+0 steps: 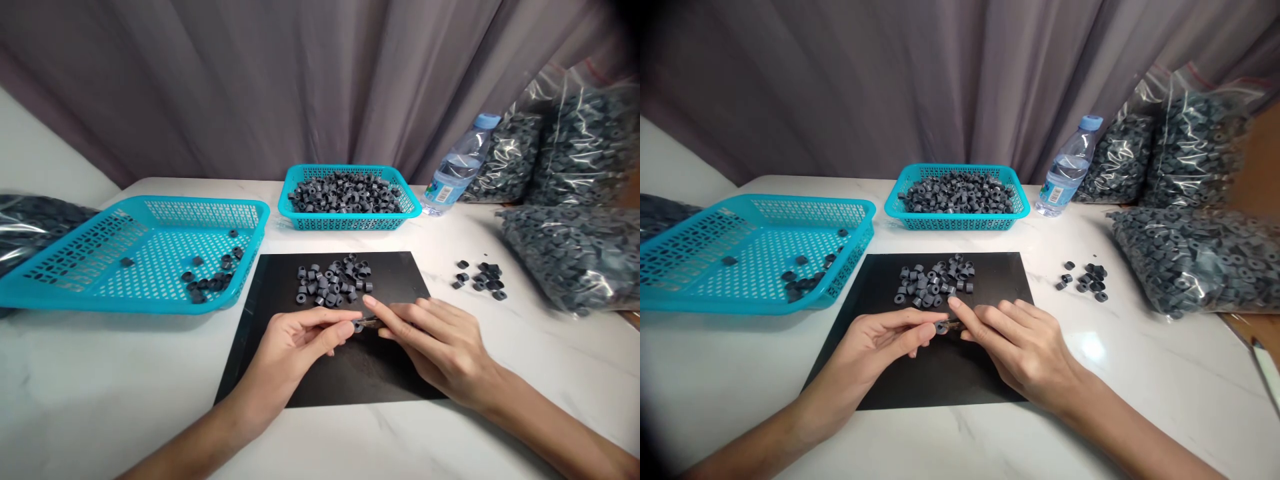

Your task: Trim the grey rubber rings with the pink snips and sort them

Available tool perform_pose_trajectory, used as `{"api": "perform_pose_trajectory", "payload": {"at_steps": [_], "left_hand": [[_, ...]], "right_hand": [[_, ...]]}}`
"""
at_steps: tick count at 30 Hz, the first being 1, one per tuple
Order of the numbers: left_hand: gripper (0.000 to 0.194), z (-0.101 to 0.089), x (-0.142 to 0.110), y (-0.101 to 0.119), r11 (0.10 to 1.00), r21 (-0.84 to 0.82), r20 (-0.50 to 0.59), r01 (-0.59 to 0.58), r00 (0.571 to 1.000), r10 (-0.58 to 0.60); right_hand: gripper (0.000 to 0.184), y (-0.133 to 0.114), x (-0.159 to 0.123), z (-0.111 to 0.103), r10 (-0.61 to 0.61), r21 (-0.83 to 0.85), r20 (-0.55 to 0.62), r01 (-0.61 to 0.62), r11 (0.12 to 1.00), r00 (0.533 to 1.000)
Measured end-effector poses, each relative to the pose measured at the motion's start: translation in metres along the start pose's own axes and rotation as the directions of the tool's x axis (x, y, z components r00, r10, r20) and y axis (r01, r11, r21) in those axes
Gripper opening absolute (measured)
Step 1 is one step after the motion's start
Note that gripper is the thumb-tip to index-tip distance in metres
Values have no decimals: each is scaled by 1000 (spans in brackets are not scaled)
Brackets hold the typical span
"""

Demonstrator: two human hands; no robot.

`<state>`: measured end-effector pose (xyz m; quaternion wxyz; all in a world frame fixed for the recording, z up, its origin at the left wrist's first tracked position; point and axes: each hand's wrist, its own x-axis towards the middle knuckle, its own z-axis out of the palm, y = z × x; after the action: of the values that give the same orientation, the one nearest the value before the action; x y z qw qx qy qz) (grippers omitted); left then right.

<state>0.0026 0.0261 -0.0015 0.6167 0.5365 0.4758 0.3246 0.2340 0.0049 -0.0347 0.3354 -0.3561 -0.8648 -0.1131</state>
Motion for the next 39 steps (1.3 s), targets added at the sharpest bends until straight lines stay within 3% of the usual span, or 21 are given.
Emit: {"api": "perform_pose_trajectory", "payload": {"at_steps": [10, 24, 39], "left_hand": [[17, 0, -2, -1, 1000, -7, 11, 2, 1000, -2], [19, -1, -1, -1, 1000, 4, 17, 18, 1000, -18], [20, -1, -2, -2, 1000, 7, 16, 12, 1000, -12]], "right_hand": [[58, 1, 0, 0, -19, -46, -14, 18, 999, 1000], [44, 3, -1, -2, -14, 4, -39, 14, 1000, 999], [44, 2, 0, -2, -25, 11, 17, 24, 1000, 1000]]}}
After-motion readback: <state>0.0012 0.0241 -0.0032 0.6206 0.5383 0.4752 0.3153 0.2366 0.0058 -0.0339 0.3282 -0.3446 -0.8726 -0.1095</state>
